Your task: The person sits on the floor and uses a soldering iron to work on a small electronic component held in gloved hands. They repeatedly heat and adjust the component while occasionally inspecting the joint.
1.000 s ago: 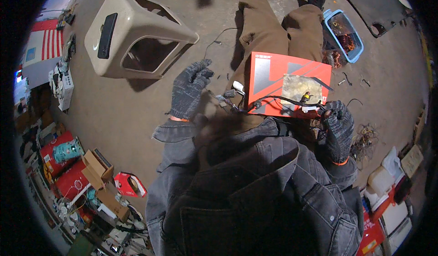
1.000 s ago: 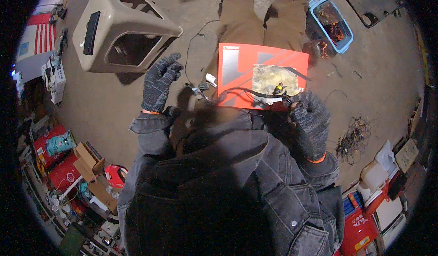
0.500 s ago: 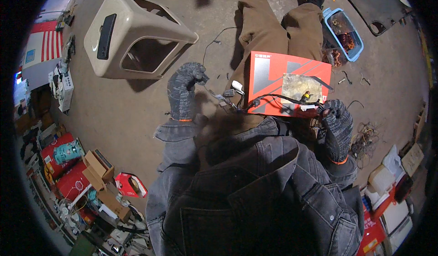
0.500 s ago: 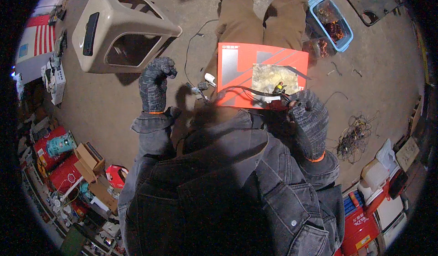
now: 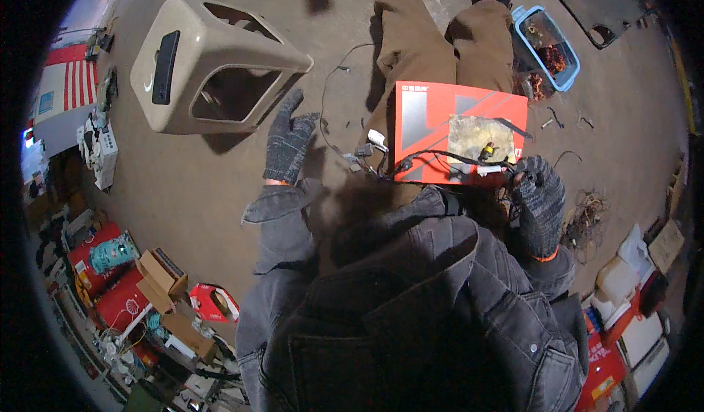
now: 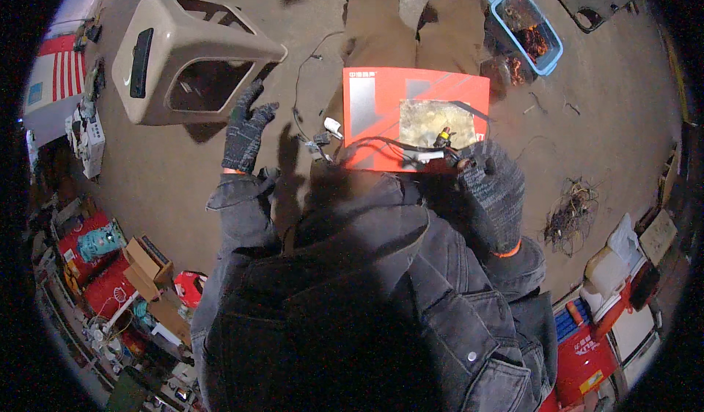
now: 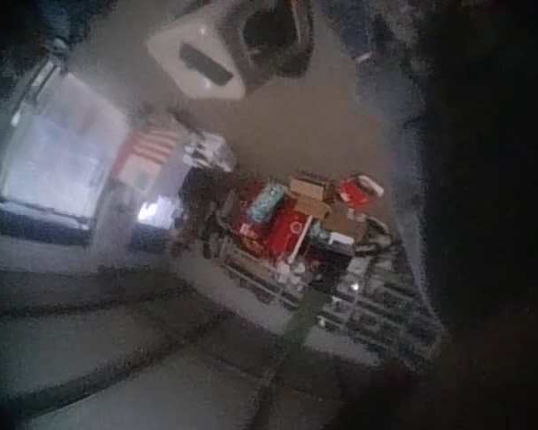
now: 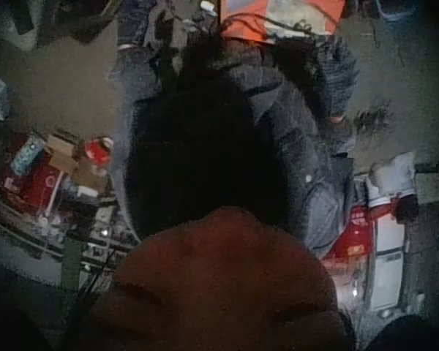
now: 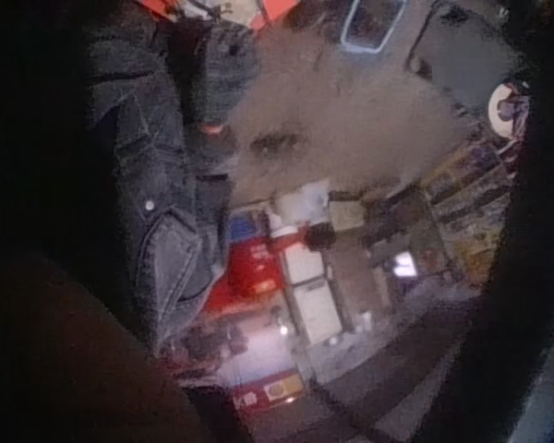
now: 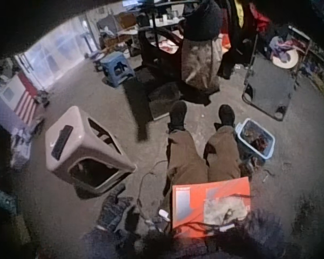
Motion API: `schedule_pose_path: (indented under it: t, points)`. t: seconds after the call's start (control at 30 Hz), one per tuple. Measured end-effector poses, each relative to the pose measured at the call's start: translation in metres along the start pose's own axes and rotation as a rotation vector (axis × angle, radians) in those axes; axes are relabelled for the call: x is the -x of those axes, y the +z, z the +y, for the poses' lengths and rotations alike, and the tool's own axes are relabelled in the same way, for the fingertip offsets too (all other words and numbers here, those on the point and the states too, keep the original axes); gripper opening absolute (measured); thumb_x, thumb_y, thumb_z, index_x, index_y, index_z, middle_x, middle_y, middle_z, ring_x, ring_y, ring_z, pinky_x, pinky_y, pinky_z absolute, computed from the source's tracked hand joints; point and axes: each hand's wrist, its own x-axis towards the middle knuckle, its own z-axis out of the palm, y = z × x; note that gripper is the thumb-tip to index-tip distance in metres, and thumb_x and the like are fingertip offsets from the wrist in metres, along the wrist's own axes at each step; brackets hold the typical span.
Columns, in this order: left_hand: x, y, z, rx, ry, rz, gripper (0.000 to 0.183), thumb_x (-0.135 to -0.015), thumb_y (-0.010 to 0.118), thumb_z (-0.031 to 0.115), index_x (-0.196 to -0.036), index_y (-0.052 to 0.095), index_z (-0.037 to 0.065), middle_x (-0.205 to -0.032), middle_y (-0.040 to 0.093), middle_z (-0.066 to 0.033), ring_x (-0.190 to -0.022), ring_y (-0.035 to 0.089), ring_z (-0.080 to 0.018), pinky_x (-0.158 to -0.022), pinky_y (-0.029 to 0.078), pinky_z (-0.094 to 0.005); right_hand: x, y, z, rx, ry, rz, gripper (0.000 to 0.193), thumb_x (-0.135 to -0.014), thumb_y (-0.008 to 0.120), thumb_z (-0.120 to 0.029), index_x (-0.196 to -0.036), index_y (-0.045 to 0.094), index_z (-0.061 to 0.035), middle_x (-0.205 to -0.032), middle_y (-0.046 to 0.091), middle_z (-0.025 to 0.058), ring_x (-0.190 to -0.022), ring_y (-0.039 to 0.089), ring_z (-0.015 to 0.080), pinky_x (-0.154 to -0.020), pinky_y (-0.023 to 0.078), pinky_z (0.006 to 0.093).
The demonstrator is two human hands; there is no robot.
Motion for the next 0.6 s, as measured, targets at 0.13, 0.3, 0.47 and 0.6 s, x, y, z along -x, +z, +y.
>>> schedule_pose_path:
  t: [0.13,0.3,0.47,0.6]
  points:
    - [0.011,0.008,0.03,-0.13,0.094,0.065,0.041,-0.089,0.061,0.01,-0.13,0.056,0.004,-0.13,0.057,-0.0099,-0.105,0.059,-0.0188,-0.091,0.048,-0.0335,-0.001,0.002,0.0,-0.05,-0.015,0.011,0.018,-0.087,0.063,-0.019,-0.085,0.062,-0.002,-0.07,0.059,0.0061,-0.063,0.055,0.0162,-0.058,0.044,0.0319]
    - [0.042,0.038,0.095,-0.137,0.273,-0.083,0.029,-0.088,0.058,0.004,-0.116,0.062,-0.001,-0.109,0.064,-0.0126,-0.096,0.061,-0.0203,-0.084,0.05,-0.0334,0.002,0.003,0.001,0.05,-0.131,-0.077,0.01,-0.08,0.068,-0.013,-0.082,0.064,-0.0033,-0.075,0.063,0.01,-0.068,0.061,0.0283,-0.063,0.048,0.0344]
    - [0.049,0.092,0.127,-0.143,0.882,-0.451,0.025,-0.081,0.065,0.004,-0.107,0.065,0.003,-0.107,0.065,-0.0146,-0.098,0.063,-0.0308,-0.086,0.05,-0.0415,0.005,0.005,0.004,0.027,-0.337,-0.052,0.014,-0.073,0.076,-0.013,-0.078,0.065,-0.0057,-0.074,0.062,0.0095,-0.071,0.064,0.0278,-0.066,0.05,0.0359]
    - [0.046,0.124,0.13,-0.018,1.057,-0.721,0.023,-0.081,0.065,0.01,-0.103,0.065,0.002,-0.106,0.065,-0.0154,-0.097,0.063,-0.0326,-0.085,0.049,-0.0406,0.005,0.003,0.005,0.166,-0.397,-0.053,0.016,-0.072,0.077,-0.014,-0.08,0.065,-0.0079,-0.075,0.061,0.0096,-0.071,0.061,0.0295,-0.063,0.049,0.0381]
